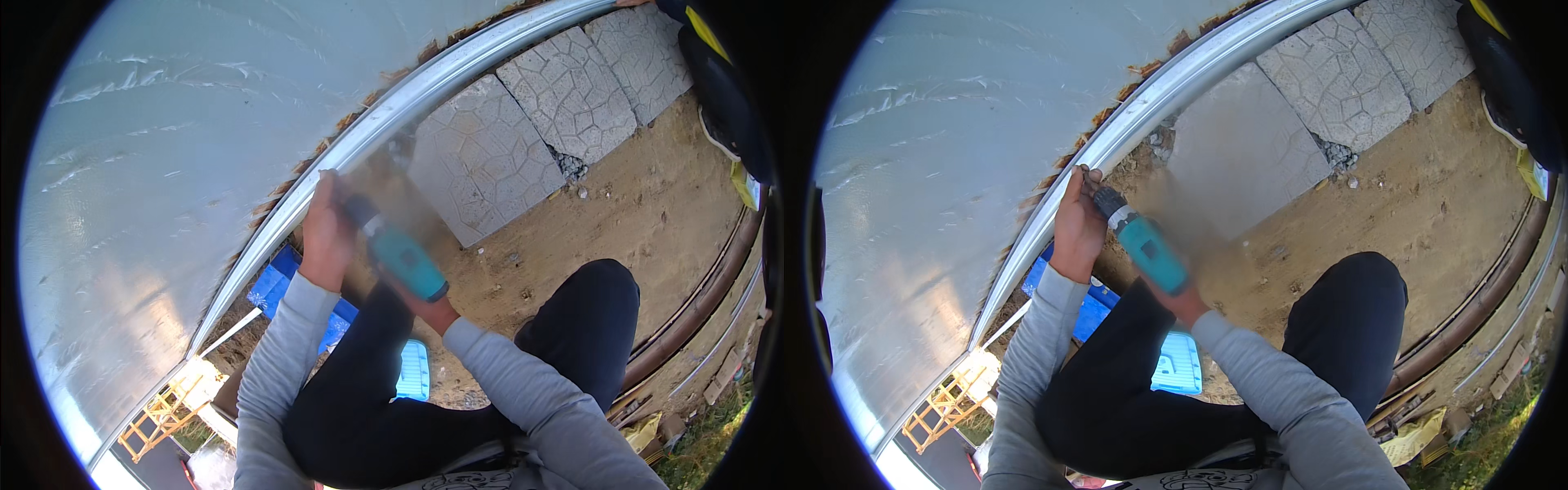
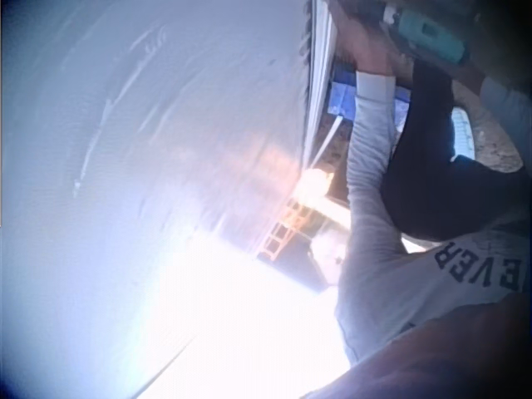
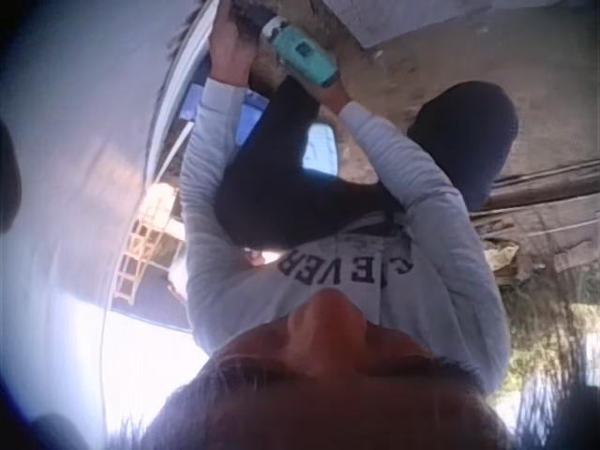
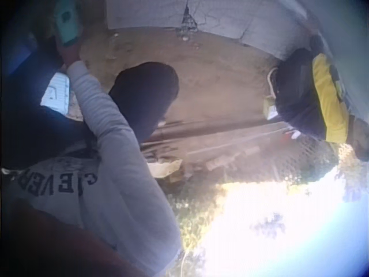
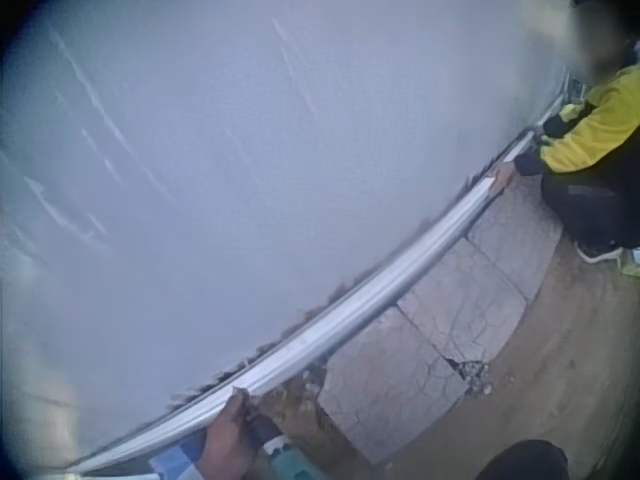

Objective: The person uses a cordless drill to fasten a long metal trim strip along the base of a translucent wall. They move along the wall, repositioning items like a large pot and a plastic bag to reach new sections, and continue drilling screws into the trim at regular intervals.

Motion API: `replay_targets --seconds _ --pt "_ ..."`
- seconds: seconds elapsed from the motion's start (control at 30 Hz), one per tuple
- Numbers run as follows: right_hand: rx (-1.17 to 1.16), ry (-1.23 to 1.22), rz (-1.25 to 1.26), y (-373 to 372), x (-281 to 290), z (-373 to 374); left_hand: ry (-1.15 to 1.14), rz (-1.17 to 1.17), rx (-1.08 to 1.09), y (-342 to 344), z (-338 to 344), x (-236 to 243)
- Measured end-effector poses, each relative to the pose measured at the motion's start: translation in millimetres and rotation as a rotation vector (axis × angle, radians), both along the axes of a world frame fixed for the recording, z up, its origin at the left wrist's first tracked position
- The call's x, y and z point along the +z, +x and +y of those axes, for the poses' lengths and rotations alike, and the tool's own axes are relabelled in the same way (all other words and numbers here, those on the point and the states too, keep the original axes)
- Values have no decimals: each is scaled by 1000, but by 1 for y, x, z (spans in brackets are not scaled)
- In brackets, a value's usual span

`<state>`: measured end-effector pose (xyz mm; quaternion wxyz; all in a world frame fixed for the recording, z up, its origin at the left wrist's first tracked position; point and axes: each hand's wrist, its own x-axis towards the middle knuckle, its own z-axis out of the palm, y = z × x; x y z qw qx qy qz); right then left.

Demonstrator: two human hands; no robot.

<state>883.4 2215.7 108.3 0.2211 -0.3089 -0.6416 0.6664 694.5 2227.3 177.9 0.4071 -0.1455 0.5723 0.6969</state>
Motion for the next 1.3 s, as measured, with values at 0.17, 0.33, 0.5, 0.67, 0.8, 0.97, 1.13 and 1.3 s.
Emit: replay_targets --seconds 0.17,0.33,0.5,0.67,0.8,0.97,1.13,1.3 --pt "21 -958 -22 -1 -23 1 82 114 -145 -3 -14 -22" --pt "-103 -1335 258 0 -44 6 -143 247 -382 1 3 -50" --pt "-242 -1549 433 3 -93 11 -91 99 -537 -8 26 -108" --pt "-266 -1523 531 9 -118 12 1 635 -968 -36 -12 -134" --pt "-307 -1495 405 2 -118 13 118 355 -631 -56 -9 -145" --pt "-319 -1449 382 -8 -116 9 22 56 -210 -37 9 -139" --pt "-329 -1372 386 -18 -115 5 -32 121 -245 -28 15 -130" --pt "-292 -1320 376 -21 -111 5 -29 135 -158 -33 14 -142"
